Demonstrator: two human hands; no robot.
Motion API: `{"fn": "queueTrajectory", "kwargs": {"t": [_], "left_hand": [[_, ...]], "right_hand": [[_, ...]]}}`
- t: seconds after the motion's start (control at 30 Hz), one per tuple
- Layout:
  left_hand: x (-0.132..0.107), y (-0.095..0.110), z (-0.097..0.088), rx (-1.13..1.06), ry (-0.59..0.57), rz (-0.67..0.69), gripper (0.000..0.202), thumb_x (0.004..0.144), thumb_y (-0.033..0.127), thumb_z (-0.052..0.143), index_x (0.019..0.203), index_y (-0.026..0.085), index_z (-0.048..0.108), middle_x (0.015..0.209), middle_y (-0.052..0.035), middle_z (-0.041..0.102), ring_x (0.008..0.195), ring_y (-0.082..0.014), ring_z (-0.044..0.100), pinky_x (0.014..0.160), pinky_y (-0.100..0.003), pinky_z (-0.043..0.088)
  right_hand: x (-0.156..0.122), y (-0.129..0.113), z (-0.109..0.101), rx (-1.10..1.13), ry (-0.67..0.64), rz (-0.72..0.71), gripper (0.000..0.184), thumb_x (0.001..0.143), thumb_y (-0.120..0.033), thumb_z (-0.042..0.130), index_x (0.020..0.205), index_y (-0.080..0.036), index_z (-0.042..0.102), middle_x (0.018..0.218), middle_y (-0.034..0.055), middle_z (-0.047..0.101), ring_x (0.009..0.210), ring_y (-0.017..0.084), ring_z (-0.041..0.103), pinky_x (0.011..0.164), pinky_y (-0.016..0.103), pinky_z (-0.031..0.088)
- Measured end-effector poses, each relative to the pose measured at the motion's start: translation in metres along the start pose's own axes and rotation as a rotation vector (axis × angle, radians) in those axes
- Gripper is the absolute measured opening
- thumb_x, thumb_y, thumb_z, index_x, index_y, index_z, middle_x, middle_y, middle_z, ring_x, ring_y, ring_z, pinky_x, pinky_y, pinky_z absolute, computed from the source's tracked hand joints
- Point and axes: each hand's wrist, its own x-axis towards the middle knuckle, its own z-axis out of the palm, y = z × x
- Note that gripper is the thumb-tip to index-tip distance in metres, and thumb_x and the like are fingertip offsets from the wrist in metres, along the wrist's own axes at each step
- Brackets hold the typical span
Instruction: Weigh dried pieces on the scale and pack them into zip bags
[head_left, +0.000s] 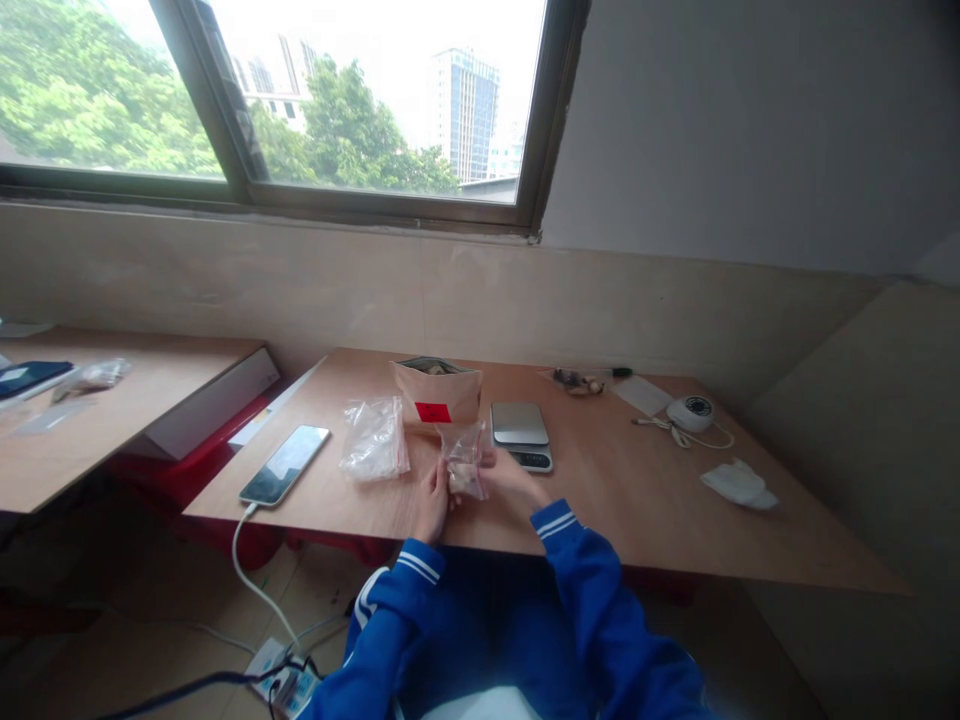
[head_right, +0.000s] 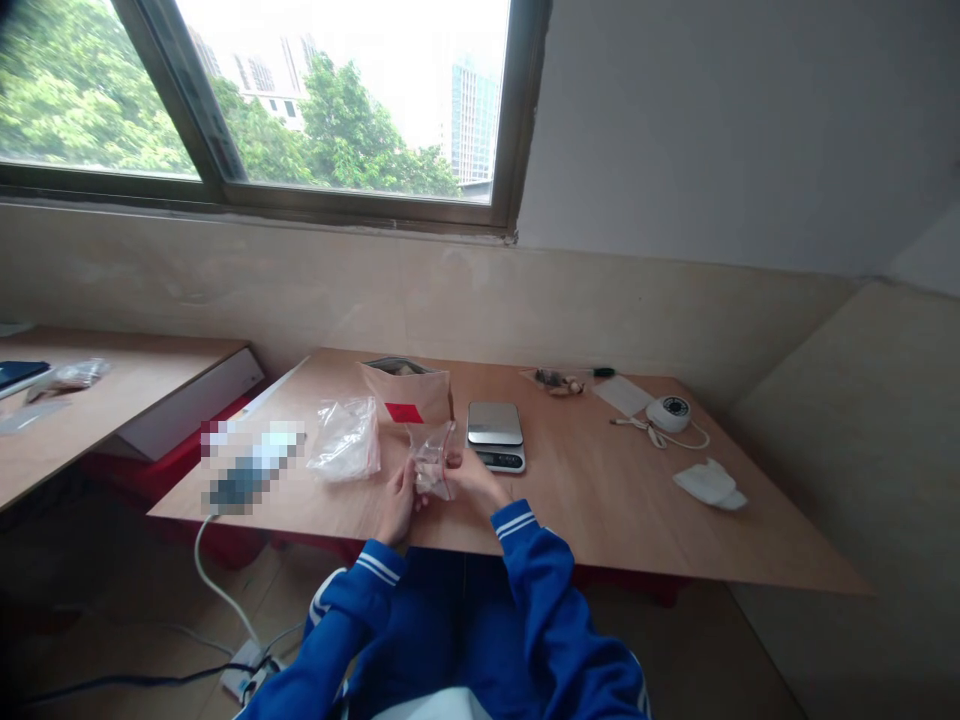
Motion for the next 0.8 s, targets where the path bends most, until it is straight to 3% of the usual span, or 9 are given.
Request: {"fn": "queueTrajectory", "kwargs": {"t": [0.13, 0.27, 0.4, 0.5, 0.63, 0.8], "left_hand": [[0.000, 0.002, 0.000, -0.030, 0.006, -0.008, 0.058, 0.076, 0.064, 0.055, 0.098, 0.010, 0.063, 0.044, 0.0035, 0.052, 0.038, -0.0089, 0.049, 0.037, -0.019, 0.032], [-0.001, 0.004, 0.000, -0.078, 0.020, -0.025, 0.063, 0.074, 0.067, 0.055, 0.101, 0.010, 0.062, 0.044, 0.0040, 0.051, 0.039, -0.0092, 0.050, 0.038, -0.019, 0.033], [-0.001, 0.004, 0.000, -0.093, 0.007, -0.055, 0.064, 0.071, 0.066, 0.059, 0.102, 0.009, 0.062, 0.048, 0.0007, 0.057, 0.041, -0.0118, 0.053, 0.038, -0.020, 0.036], [-0.002, 0.004, 0.000, -0.123, 0.013, -0.077, 0.063, 0.070, 0.065, 0.062, 0.102, 0.011, 0.062, 0.050, 0.0003, 0.059, 0.042, -0.0127, 0.055, 0.039, -0.021, 0.038], [-0.003, 0.002, -0.002, -0.126, -0.027, -0.064, 0.056, 0.072, 0.063, 0.061, 0.096, 0.012, 0.062, 0.054, -0.0009, 0.061, 0.045, -0.0133, 0.057, 0.042, -0.022, 0.041], [-0.003, 0.000, -0.003, -0.121, -0.060, -0.072, 0.050, 0.075, 0.061, 0.060, 0.091, 0.014, 0.060, 0.056, -0.0011, 0.062, 0.045, -0.0134, 0.057, 0.043, -0.023, 0.042]], "right_hand": [[0.001, -0.005, -0.021, -0.038, 0.200, -0.027, 0.044, 0.057, -0.044, 0.080, 0.086, -0.013, 0.067, 0.077, 0.0065, 0.070, 0.070, 0.018, 0.064, 0.065, 0.031, 0.051], [0.006, -0.051, -0.034, -0.077, 0.321, -0.165, 0.041, 0.063, -0.042, 0.077, 0.090, -0.015, 0.065, 0.080, 0.0052, 0.069, 0.072, 0.017, 0.064, 0.065, 0.029, 0.052], [0.033, -0.114, -0.017, -0.195, 0.417, -0.476, 0.033, 0.073, -0.038, 0.070, 0.097, -0.016, 0.063, 0.093, 0.0055, 0.069, 0.079, 0.015, 0.063, 0.072, 0.026, 0.051], [0.068, -0.139, 0.007, -0.354, 0.449, -0.621, 0.026, 0.081, -0.034, 0.064, 0.101, -0.019, 0.060, 0.096, 0.0040, 0.068, 0.082, 0.014, 0.063, 0.076, 0.025, 0.051], [0.101, -0.140, 0.030, -0.697, 0.375, -0.680, 0.017, 0.090, -0.026, 0.053, 0.103, -0.018, 0.060, 0.102, 0.0057, 0.067, 0.093, 0.016, 0.063, 0.084, 0.027, 0.048], [0.101, -0.129, 0.032, -1.055, 0.260, -0.627, 0.024, 0.096, -0.026, 0.044, 0.096, -0.016, 0.066, 0.098, 0.0098, 0.070, 0.094, 0.020, 0.064, 0.090, 0.034, 0.042]]}}
